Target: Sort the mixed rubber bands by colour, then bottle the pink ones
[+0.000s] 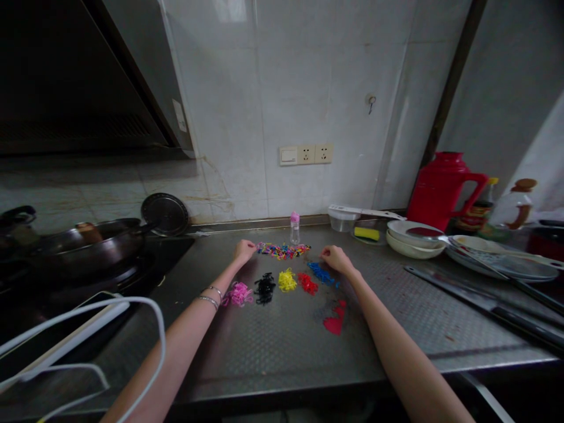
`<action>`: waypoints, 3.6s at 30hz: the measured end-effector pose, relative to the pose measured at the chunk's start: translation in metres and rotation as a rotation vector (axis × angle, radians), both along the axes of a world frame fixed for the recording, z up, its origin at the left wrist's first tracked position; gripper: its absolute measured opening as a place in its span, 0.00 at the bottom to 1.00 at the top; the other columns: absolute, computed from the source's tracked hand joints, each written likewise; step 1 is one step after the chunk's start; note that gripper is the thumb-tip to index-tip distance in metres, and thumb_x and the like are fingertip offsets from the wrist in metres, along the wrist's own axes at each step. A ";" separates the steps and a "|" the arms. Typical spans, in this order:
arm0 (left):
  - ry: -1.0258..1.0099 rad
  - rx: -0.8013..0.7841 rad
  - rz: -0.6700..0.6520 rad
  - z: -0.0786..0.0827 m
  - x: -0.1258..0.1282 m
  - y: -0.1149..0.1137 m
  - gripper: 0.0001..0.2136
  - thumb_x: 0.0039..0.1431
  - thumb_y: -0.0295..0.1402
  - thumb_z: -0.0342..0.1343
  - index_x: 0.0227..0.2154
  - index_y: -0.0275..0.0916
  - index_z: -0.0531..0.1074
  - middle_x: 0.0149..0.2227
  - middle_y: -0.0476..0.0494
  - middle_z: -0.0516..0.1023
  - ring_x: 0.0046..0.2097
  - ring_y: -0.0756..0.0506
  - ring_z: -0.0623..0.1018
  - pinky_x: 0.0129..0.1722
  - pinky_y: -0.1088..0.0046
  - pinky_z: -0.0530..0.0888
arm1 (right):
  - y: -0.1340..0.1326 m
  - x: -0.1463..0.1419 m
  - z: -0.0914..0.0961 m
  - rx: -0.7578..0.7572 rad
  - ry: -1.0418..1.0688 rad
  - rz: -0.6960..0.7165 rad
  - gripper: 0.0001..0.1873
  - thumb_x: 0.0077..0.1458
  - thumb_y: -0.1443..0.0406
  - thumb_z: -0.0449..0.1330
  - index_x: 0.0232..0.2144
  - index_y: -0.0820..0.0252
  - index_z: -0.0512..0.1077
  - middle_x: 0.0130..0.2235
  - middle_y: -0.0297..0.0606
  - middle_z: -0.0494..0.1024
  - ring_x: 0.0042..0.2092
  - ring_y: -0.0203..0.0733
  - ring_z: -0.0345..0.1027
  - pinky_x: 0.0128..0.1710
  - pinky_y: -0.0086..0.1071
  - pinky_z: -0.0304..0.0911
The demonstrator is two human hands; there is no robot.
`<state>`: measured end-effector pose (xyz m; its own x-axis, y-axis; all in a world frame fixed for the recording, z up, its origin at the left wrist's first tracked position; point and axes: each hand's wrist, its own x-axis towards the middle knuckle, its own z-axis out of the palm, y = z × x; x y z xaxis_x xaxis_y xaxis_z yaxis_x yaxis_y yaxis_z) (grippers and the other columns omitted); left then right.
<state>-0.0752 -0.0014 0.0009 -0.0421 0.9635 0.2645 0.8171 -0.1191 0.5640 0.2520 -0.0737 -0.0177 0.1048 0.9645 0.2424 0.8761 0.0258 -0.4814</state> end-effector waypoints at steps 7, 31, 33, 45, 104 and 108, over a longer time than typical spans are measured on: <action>0.067 -0.039 -0.153 0.021 -0.038 -0.020 0.12 0.43 0.38 0.55 0.25 0.34 0.76 0.26 0.42 0.77 0.30 0.47 0.73 0.27 0.77 0.64 | -0.001 -0.001 0.001 -0.015 0.000 -0.010 0.10 0.45 0.60 0.56 0.28 0.60 0.73 0.30 0.39 0.75 0.31 0.35 0.66 0.27 0.24 0.54; 0.193 -0.699 -0.611 0.056 -0.078 -0.080 0.10 0.36 0.37 0.56 0.23 0.37 0.75 0.14 0.51 0.65 0.17 0.54 0.58 0.15 0.80 0.53 | 0.000 -0.016 0.001 0.017 0.036 0.057 0.11 0.44 0.64 0.55 0.32 0.58 0.73 0.30 0.35 0.75 0.31 0.34 0.67 0.28 0.23 0.55; 0.180 -0.674 -0.585 0.059 -0.078 -0.082 0.11 0.36 0.38 0.56 0.22 0.37 0.75 0.15 0.51 0.66 0.17 0.54 0.59 0.15 0.79 0.53 | 0.001 -0.019 0.001 0.019 0.053 0.074 0.12 0.44 0.64 0.55 0.33 0.58 0.73 0.31 0.35 0.75 0.32 0.35 0.67 0.29 0.23 0.56; 0.008 -0.223 -0.474 0.054 -0.058 -0.073 0.13 0.44 0.39 0.51 0.25 0.33 0.72 0.20 0.49 0.70 0.22 0.53 0.65 0.20 0.80 0.60 | 0.018 -0.041 0.013 0.038 -0.055 0.134 0.17 0.51 0.62 0.51 0.43 0.56 0.69 0.39 0.40 0.74 0.39 0.38 0.66 0.36 0.25 0.57; -0.155 -0.163 -0.470 0.009 -0.039 -0.062 0.14 0.44 0.37 0.51 0.27 0.30 0.72 0.20 0.45 0.72 0.22 0.51 0.69 0.23 0.78 0.63 | 0.014 0.013 -0.016 0.143 0.305 0.111 0.19 0.45 0.57 0.52 0.30 0.66 0.75 0.22 0.36 0.73 0.24 0.34 0.62 0.24 0.25 0.54; -0.140 -0.151 -0.463 0.002 -0.037 -0.061 0.13 0.43 0.36 0.51 0.27 0.30 0.72 0.21 0.45 0.73 0.23 0.50 0.69 0.24 0.77 0.64 | 0.008 0.014 -0.017 0.132 0.303 0.067 0.20 0.46 0.56 0.51 0.29 0.65 0.75 0.21 0.36 0.72 0.21 0.33 0.60 0.21 0.24 0.53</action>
<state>-0.1122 -0.0619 0.0029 0.3734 0.9166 0.1429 0.6129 -0.3594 0.7036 0.2664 -0.0654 -0.0343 0.1287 0.9339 0.3337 0.6882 0.1582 -0.7081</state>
